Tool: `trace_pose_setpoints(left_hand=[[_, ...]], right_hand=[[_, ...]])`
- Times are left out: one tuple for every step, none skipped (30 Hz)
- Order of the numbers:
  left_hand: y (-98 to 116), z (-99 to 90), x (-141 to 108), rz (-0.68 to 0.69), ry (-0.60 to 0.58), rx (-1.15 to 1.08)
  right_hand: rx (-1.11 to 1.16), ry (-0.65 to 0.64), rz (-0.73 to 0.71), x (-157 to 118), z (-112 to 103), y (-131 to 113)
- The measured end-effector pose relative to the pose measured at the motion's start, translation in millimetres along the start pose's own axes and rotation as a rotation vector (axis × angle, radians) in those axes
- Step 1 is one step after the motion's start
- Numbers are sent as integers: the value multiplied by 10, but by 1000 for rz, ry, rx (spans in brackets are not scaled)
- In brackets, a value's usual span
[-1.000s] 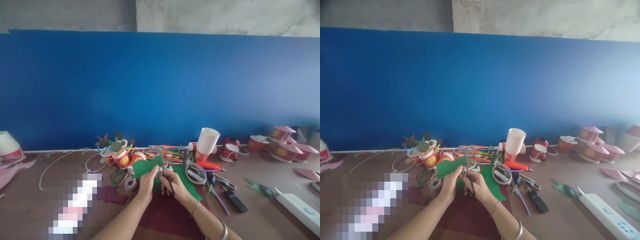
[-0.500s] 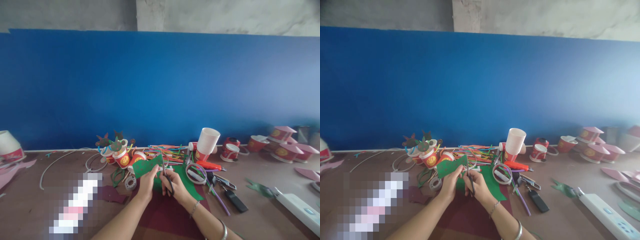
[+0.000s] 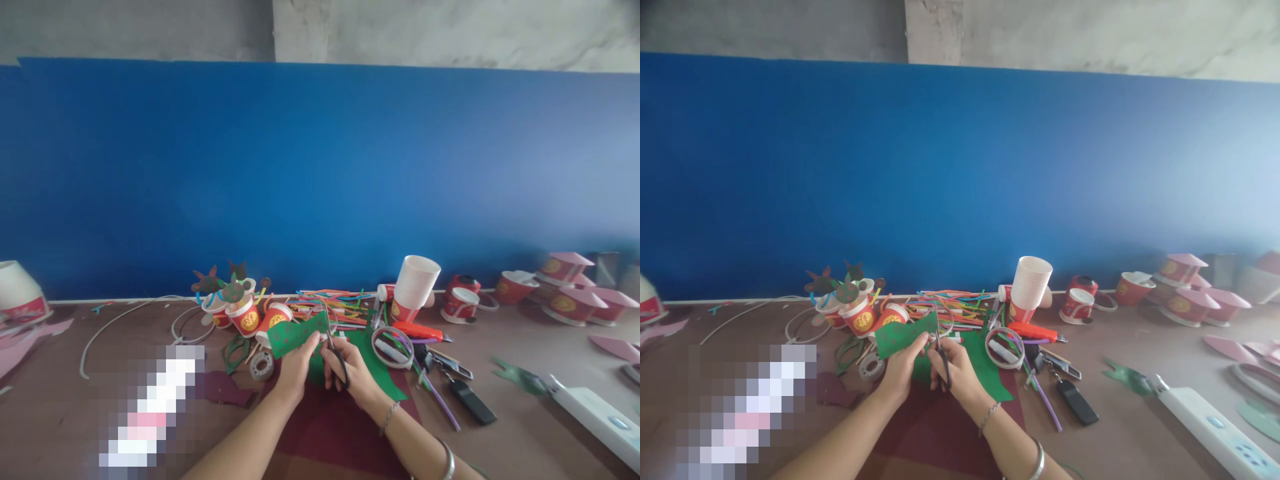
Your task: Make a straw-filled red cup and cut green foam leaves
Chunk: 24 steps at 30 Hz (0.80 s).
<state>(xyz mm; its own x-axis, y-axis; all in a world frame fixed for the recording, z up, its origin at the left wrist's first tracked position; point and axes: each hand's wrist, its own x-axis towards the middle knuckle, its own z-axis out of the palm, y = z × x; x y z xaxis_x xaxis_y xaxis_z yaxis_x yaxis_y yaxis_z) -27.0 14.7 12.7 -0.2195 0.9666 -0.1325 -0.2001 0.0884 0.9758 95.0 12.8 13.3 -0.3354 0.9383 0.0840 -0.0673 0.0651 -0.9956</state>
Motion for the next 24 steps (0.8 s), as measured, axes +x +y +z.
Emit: trace_pose_setpoints(left_hand=[[-7,-5,9,2,-2,4],[-17,-10,18,7,-2,9],[-29,-16,28,10,0,16],[-42,-21,38,12,6,25],[-54,-25,47,17,14,31],[-63,-30,54,24,22,36],[-70,-33,58,31,28,40],[-72,-36,60,38,33,44],[-71,-37,61,46,35,45],[-67,-37,61,54,31,47],[-63,-35,60,63,26,47],[-58,-33,60,75,21,46],[-55,-31,62,89,16,44],[-55,-30,65,103,10,41],[-57,-29,70,116,6,37],[-61,-29,76,126,6,33],[-66,-30,82,132,7,28],[-71,-32,87,135,7,25],[-74,-34,92,135,8,25],[-73,-34,94,136,6,25],[-68,-33,93,138,5,24],[-58,-29,90,141,7,20],[-44,-23,85,142,13,14],[-26,-15,78,145,26,6]], right_hand=[[-6,0,1,0,-3,0],[-10,-1,1,1,-5,1],[-13,-3,-1,2,-8,3],[-15,-5,-3,3,-11,6],[-15,-6,-6,4,-13,10],[-16,-7,-8,5,-16,14],[-17,-8,-8,6,-18,18],[-18,-8,-6,7,-20,20],[-20,-8,-3,8,-21,21],[-23,-9,0,9,-22,20],[-26,-9,2,9,-22,18],[-27,-9,4,10,-21,14],[-27,-9,7,10,-20,9],[-27,-10,9,10,-18,4],[-25,-10,12,9,-16,0],[-25,-9,15,8,-14,-4],[-25,-8,18,7,-13,-7],[-27,-8,20,6,-11,-9],[-31,-9,20,5,-10,-10],[-35,-9,19,5,-9,-11],[-39,-9,20,5,-8,-12],[-43,-9,20,4,-8,-13],[-45,-10,21,4,-8,-13],[-47,-11,22,3,-9,-15]])
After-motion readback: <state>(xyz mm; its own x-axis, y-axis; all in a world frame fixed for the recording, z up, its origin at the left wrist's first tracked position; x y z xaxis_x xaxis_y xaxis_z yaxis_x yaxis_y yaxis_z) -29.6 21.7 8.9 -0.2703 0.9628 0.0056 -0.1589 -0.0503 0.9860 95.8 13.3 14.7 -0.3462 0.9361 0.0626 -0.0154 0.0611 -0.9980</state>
